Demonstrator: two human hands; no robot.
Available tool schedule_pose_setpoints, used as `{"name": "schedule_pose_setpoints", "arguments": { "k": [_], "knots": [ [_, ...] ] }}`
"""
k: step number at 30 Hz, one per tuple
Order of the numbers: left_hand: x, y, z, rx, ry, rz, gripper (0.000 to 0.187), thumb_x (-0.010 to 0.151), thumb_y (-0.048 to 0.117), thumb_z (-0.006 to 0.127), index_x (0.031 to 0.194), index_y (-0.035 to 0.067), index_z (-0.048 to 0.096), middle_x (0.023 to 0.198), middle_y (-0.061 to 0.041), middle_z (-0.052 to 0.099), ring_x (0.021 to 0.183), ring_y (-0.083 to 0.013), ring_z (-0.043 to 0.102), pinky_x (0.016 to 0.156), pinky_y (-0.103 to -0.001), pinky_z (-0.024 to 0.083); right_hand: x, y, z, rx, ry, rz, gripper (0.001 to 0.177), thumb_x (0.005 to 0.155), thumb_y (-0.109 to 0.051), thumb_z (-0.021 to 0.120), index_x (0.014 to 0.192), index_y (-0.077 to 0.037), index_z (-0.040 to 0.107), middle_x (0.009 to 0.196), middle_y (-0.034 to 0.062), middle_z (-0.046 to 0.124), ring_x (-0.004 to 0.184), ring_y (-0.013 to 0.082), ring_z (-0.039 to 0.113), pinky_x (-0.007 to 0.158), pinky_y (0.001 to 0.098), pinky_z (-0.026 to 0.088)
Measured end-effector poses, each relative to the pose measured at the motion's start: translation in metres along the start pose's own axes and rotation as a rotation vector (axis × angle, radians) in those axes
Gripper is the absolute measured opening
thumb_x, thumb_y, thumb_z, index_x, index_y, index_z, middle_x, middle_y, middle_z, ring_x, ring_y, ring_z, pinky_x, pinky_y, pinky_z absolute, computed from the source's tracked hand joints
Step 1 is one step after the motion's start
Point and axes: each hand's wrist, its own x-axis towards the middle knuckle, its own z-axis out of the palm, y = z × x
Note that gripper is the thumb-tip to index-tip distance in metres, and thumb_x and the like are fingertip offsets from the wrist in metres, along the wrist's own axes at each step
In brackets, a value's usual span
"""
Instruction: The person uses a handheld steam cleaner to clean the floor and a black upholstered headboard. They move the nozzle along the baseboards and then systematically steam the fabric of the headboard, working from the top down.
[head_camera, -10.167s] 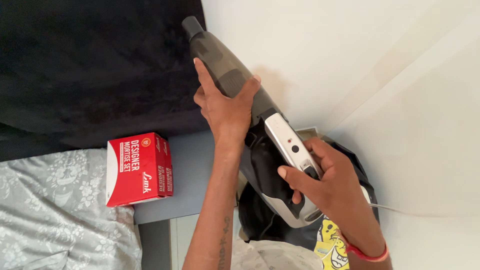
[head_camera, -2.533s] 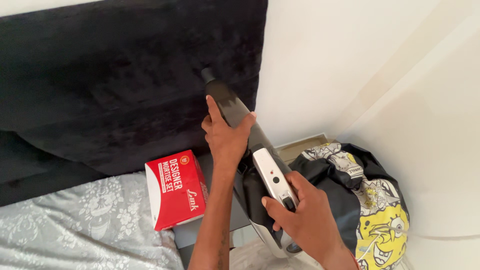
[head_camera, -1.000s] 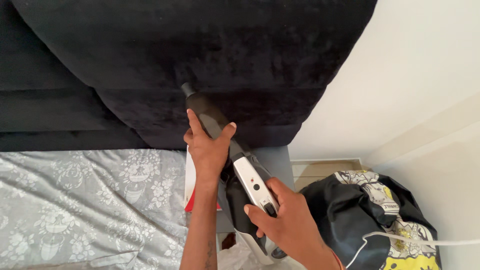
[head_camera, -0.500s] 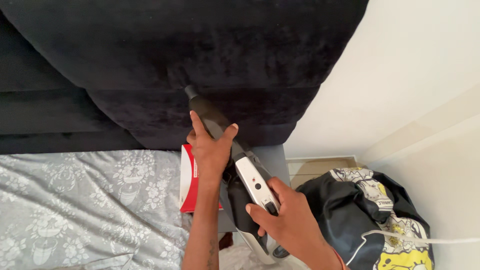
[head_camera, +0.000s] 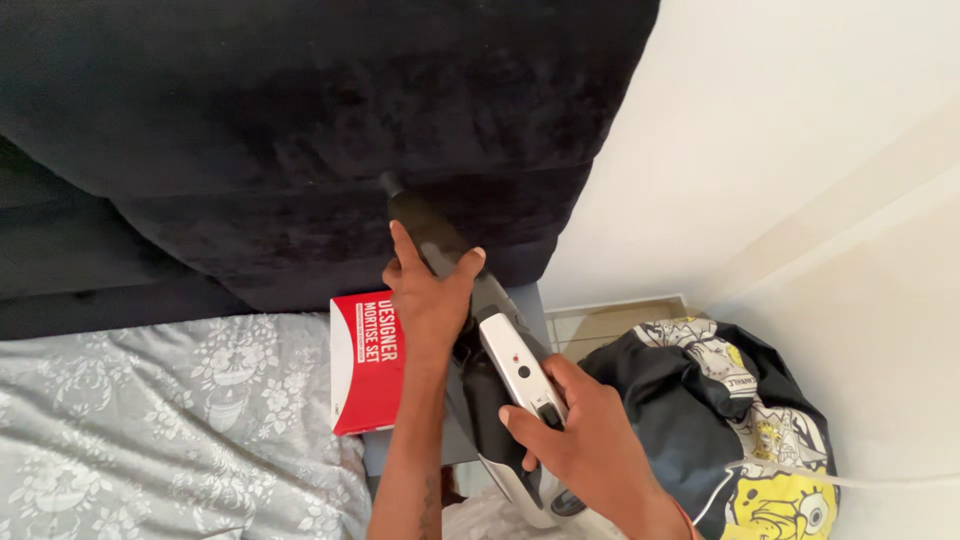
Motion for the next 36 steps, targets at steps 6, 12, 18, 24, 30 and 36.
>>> {"name": "schedule_pose_setpoints", "arguments": {
  "k": [6, 12, 18, 24, 30, 36],
  "knots": [
    [-0.006, 0.006, 0.02, 0.089, -0.038, -0.007, 0.117, 0.071, 0.048, 0.081, 0.163, 0.016, 0.016, 0.147, -0.027, 0.037, 0.123, -0.0472, 0.052, 0.099, -0.046, 0.049, 0.001, 0.01, -0.013, 0.087, 0.021, 0.024, 0.04, 0.078, -0.019, 0.081, 0.111, 0.0, 0.067, 0.068, 0.0071, 0.068, 0.049, 0.0136, 0.065, 0.048, 0.0305, 0.048],
    [-0.012, 0.007, 0.041, 0.097, -0.079, 0.014, 0.117, 0.07, 0.049, 0.081, 0.163, 0.016, 0.017, 0.147, -0.027, 0.039, 0.123, -0.0478, 0.052, 0.102, -0.047, 0.047, 0.001, 0.022, -0.024, 0.141, 0.055, -0.006, 0.039, 0.076, -0.014, 0.078, 0.11, 0.001, 0.067, 0.069, 0.0069, 0.066, 0.049, 0.0131, 0.063, 0.048, 0.0303, 0.05],
    [-0.016, 0.004, 0.063, 0.096, -0.114, 0.044, 0.118, 0.07, 0.048, 0.082, 0.163, 0.017, 0.017, 0.147, -0.029, 0.038, 0.125, -0.0515, 0.049, 0.104, -0.049, 0.046, 0.001, 0.03, -0.036, 0.11, 0.097, 0.047, 0.038, 0.079, -0.018, 0.081, 0.109, 0.0, 0.067, 0.068, 0.0081, 0.066, 0.049, 0.0131, 0.065, 0.048, 0.0309, 0.049],
    [-0.02, 0.005, 0.088, 0.128, -0.193, 0.022, 0.119, 0.069, 0.05, 0.081, 0.164, 0.02, 0.015, 0.15, -0.026, 0.035, 0.127, -0.0504, 0.047, 0.105, -0.049, 0.045, 0.002, 0.046, -0.046, 0.119, 0.163, 0.038, 0.032, 0.079, -0.015, 0.079, 0.099, 0.005, 0.066, 0.067, 0.0103, 0.067, 0.049, 0.0132, 0.066, 0.048, 0.0315, 0.051],
    [-0.025, 0.01, 0.114, 0.147, -0.277, 0.043, 0.12, 0.069, 0.051, 0.08, 0.164, 0.021, 0.013, 0.152, -0.026, 0.033, 0.128, -0.0504, 0.045, 0.107, -0.05, 0.044, 0.002, 0.053, -0.055, 0.2, 0.239, 0.04, 0.036, 0.08, -0.017, 0.081, 0.105, 0.002, 0.066, 0.07, 0.0106, 0.068, 0.048, 0.0139, 0.065, 0.046, 0.0322, 0.05],
    [-0.032, 0.017, 0.135, 0.153, -0.375, 0.027, 0.12, 0.07, 0.05, 0.08, 0.164, 0.023, 0.012, 0.153, -0.025, 0.033, 0.131, -0.0491, 0.043, 0.108, -0.05, 0.043, 0.001, 0.056, -0.064, 0.187, 0.303, 0.111, 0.032, 0.08, -0.018, 0.082, 0.097, 0.004, 0.066, 0.066, 0.0109, 0.067, 0.048, 0.0149, 0.066, 0.046, 0.0321, 0.047]
  ]
}}
